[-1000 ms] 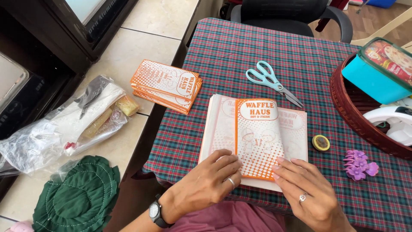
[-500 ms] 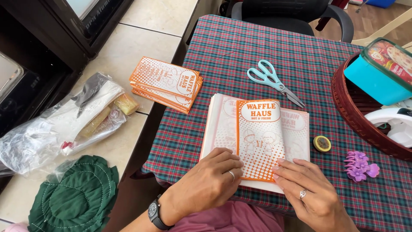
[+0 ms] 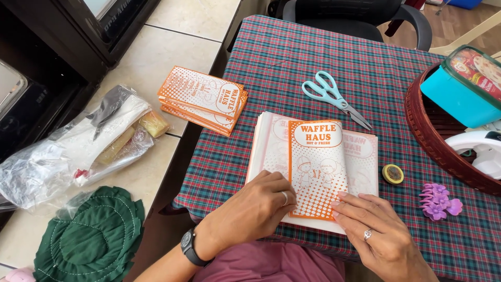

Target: Folding the bottom of paper bags and sealing them with tape on a table.

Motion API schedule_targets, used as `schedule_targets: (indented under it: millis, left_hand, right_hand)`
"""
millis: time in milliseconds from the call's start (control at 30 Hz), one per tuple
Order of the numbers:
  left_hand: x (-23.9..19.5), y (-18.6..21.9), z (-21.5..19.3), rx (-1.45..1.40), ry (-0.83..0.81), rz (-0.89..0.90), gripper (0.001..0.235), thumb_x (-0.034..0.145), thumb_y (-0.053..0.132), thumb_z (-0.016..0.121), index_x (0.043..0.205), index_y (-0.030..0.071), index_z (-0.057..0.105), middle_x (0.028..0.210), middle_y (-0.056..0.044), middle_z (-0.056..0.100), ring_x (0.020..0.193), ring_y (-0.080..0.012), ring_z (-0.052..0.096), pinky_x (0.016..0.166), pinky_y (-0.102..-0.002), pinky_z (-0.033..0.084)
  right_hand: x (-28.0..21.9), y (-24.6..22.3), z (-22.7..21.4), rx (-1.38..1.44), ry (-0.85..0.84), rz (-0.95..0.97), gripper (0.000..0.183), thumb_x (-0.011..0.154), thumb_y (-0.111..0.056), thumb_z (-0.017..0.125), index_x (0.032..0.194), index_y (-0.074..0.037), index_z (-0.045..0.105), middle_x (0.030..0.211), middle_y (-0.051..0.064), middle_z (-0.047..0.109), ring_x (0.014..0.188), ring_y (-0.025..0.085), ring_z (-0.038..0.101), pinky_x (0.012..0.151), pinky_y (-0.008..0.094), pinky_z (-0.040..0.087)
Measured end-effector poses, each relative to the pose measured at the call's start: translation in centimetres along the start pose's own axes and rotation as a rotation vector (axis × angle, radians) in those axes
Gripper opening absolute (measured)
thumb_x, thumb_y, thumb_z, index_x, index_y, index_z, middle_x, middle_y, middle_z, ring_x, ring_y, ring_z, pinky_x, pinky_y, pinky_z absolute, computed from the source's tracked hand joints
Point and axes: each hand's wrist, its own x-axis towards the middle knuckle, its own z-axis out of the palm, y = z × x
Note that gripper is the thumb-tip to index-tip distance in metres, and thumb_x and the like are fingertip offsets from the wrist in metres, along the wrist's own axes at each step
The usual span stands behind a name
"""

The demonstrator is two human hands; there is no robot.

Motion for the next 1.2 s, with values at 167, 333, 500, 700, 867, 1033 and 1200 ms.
schedule_targets:
  millis: [167,333,500,700,867,1033,1200]
  left_hand:
    - [0.6,-0.9,0.1,0.016,-0.018,0.018,0.02,0.101,0.004,0.06,0.081,0.002,0.061,0.087,-0.01,0.057,0.085,-0.0304,0.05,0.078,-0.04,0.042]
    - [0.6,-1.0,0.0,-0.007,0.022,0.04,0.012,0.098,0.004,0.064,0.089,-0.004,0.068,0.104,-0.015,0.065,0.1,-0.0348,0.059,0.088,-0.044,0.048]
    - [0.6,-0.8,0.3,0.099,0.083,0.025,0.021,0.099,0.012,0.064,0.082,0.0,0.069,0.101,-0.012,0.071,0.089,-0.0323,0.063,0.092,-0.043,0.043]
    - [0.4,-1.5,0.7,0.175,0.019,-0.005,0.019,0.088,0.019,0.078,0.093,0.006,0.066,0.101,-0.005,0.067,0.094,-0.0292,0.062,0.099,-0.044,0.041]
    - [0.4,-1.5,0.6,0.173,0.003,0.009,0.017,0.091,0.02,0.074,0.099,0.006,0.067,0.108,-0.006,0.066,0.098,-0.0285,0.061,0.106,-0.049,0.039]
    - [0.2,-1.6,0.6,0.129,0.009,0.022,0.019,0.093,0.02,0.074,0.102,0.004,0.067,0.11,-0.009,0.065,0.1,-0.0302,0.062,0.111,-0.051,0.039]
    - [0.1,-1.7,0.7,0.106,0.009,0.022,0.019,0.096,0.02,0.072,0.103,0.003,0.067,0.111,-0.01,0.065,0.103,-0.0301,0.063,0.115,-0.052,0.037]
  right_hand:
    - [0.1,0.0,-0.1,0.021,-0.013,-0.001,0.021,0.089,-0.003,0.067,0.109,-0.005,0.074,0.121,0.008,0.075,0.121,0.029,0.07,0.101,0.046,0.054]
    - [0.5,-0.2,-0.1,0.011,-0.009,-0.022,0.02,0.09,-0.003,0.065,0.108,-0.005,0.074,0.12,0.009,0.074,0.12,0.03,0.07,0.101,0.046,0.055]
    - [0.2,-0.2,0.0,-0.06,-0.006,-0.056,0.019,0.093,-0.003,0.062,0.109,-0.004,0.073,0.121,0.01,0.074,0.12,0.03,0.07,0.102,0.046,0.053]
    - [0.2,-0.2,0.1,-0.03,0.006,-0.014,0.019,0.092,-0.003,0.063,0.108,-0.005,0.074,0.123,0.009,0.074,0.12,0.03,0.07,0.101,0.046,0.054]
    - [0.0,-0.2,0.4,0.018,0.03,0.017,0.021,0.09,0.0,0.064,0.108,-0.004,0.074,0.12,0.01,0.074,0.119,0.031,0.07,0.102,0.044,0.056]
    - [0.1,-0.2,0.6,0.04,0.069,0.008,0.019,0.091,-0.001,0.064,0.107,-0.002,0.073,0.121,0.011,0.074,0.118,0.033,0.071,0.101,0.043,0.058]
    - [0.4,-0.3,0.4,0.058,0.038,0.02,0.018,0.092,-0.002,0.063,0.106,-0.002,0.074,0.12,0.012,0.074,0.117,0.032,0.071,0.102,0.043,0.057]
